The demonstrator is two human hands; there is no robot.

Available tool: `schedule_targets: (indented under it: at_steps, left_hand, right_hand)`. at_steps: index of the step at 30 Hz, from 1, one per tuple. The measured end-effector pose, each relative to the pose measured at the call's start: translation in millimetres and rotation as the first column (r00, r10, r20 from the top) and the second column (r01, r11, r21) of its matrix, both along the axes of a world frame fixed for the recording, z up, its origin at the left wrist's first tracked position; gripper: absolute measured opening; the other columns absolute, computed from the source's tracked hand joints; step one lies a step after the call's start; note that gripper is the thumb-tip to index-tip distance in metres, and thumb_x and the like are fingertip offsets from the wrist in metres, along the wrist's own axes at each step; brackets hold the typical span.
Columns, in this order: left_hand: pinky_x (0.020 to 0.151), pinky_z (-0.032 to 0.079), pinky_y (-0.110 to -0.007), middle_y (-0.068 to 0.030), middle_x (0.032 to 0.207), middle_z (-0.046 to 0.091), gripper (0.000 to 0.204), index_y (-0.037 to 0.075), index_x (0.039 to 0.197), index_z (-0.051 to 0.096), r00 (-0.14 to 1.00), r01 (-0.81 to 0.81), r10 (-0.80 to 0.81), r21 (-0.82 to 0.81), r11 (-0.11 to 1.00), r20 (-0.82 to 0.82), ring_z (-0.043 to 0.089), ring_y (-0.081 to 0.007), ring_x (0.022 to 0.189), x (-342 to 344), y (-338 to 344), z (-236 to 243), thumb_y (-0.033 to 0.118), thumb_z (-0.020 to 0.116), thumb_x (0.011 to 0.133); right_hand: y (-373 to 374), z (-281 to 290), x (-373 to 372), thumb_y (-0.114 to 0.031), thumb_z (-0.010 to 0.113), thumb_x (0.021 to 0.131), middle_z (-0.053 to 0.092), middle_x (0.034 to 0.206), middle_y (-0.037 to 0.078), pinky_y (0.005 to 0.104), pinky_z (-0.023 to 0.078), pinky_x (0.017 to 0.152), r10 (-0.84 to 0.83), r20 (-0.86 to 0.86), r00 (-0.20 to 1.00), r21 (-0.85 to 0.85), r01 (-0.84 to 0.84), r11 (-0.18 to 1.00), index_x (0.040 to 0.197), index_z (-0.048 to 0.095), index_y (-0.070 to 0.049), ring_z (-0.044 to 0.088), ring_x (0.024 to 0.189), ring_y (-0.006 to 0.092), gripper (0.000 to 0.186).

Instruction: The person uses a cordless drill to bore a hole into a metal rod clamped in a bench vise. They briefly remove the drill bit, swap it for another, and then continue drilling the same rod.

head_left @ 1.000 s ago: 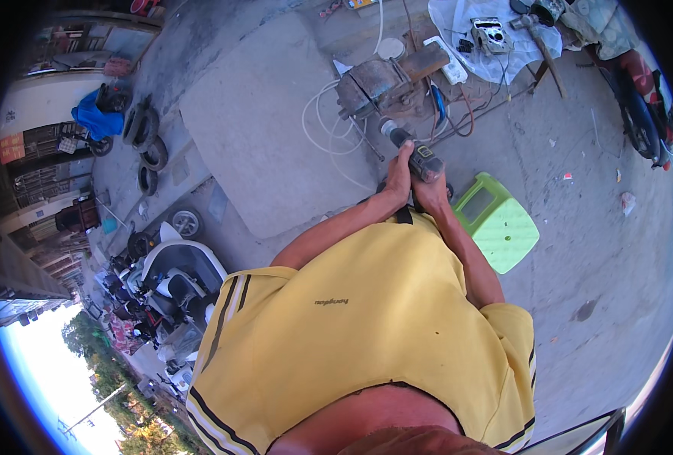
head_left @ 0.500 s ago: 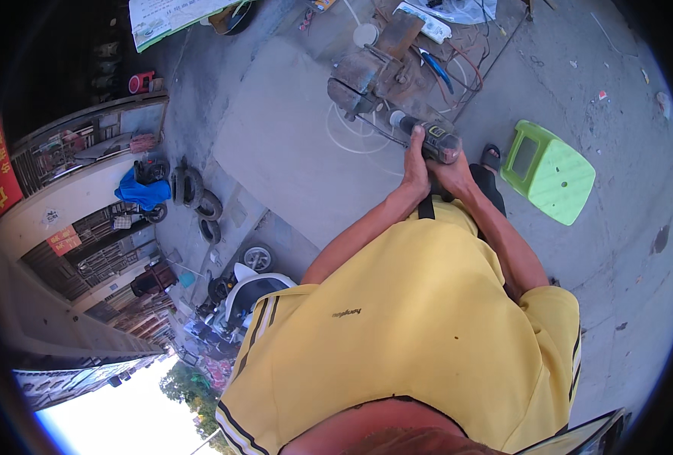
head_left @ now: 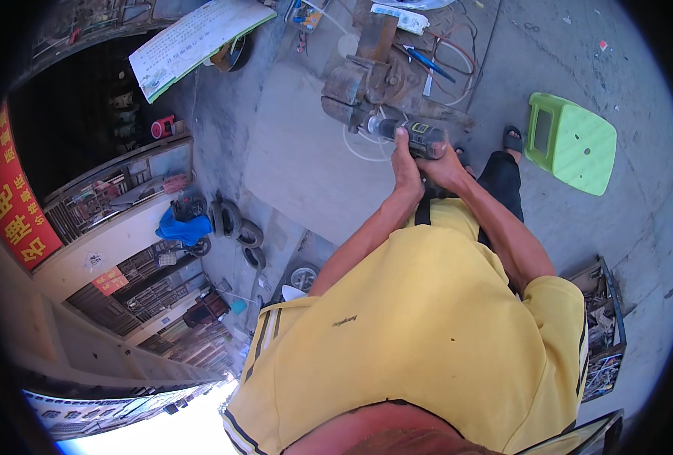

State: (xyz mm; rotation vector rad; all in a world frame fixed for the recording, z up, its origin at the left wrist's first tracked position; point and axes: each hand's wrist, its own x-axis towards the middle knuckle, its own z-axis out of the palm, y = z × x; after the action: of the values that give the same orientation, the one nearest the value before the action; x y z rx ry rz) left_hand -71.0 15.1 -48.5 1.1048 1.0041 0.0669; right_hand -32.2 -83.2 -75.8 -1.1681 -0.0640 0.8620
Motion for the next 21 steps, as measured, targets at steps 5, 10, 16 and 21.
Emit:
schedule_targets:
  at_steps: [5, 10, 16, 21]
  left_hand:
    - [0.093, 0.051, -0.036, -0.0105, 0.116, 0.067, 0.071, 0.001, 0.127, 0.059, 0.990, 0.139, -0.137, 0.057, 0.989, -0.031, 0.065, -0.0206, 0.105, 7, -1, 9, 0.065, 0.043, 0.103]
    - [0.089, 0.050, -0.033, -0.0088, 0.112, 0.067, 0.070, 0.002, 0.126, 0.061, 0.978, 0.208, -0.206, 0.052, 0.977, -0.041, 0.065, -0.0196, 0.098, -8, -1, -4, 0.065, 0.043, 0.103]
    - [0.083, 0.050, -0.031, -0.0077, 0.116, 0.063, 0.063, 0.000, 0.129, 0.055, 0.982, 0.182, -0.172, 0.166, 0.969, -0.072, 0.061, -0.0147, 0.096, -16, 3, 1, 0.057, 0.045, 0.105]
    - [0.070, 0.048, -0.029, -0.0082, 0.107, 0.058, 0.031, 0.002, 0.123, 0.053, 0.988, 0.010, -0.076, 0.439, 0.899, 0.133, 0.056, -0.0136, 0.081, -30, 57, 20, 0.011, 0.063, 0.095]
  right_hand:
    - [0, -1, 4, -0.001, 0.074, 0.079, 0.072, 0.108, 0.007, 0.0321, 0.054, 0.087, -0.023, 0.029, 0.999, -0.059, 0.025, 0.998, 0.123, 0.064, 0.000, 0.066, 0.096, 0.0160, 0.045]
    - [-7, -6, -14, 0.001, 0.073, 0.080, 0.072, 0.105, 0.008, 0.0329, 0.058, 0.080, -0.111, -0.069, 0.991, -0.033, 0.109, 0.994, 0.118, 0.067, 0.000, 0.069, 0.092, 0.0166, 0.038]
    - [-12, -4, -4, 0.000, 0.073, 0.082, 0.070, 0.089, 0.006, 0.0299, 0.054, 0.062, -0.172, -0.315, 0.933, 0.066, 0.203, 0.977, 0.104, 0.069, 0.001, 0.065, 0.067, 0.0158, 0.022]
    - [-11, 2, -9, 0.000, 0.074, 0.080, 0.068, 0.086, 0.006, 0.0304, 0.053, 0.059, -0.166, -0.234, 0.958, 0.006, 0.172, 0.985, 0.102, 0.067, 0.001, 0.063, 0.065, 0.0146, 0.023]
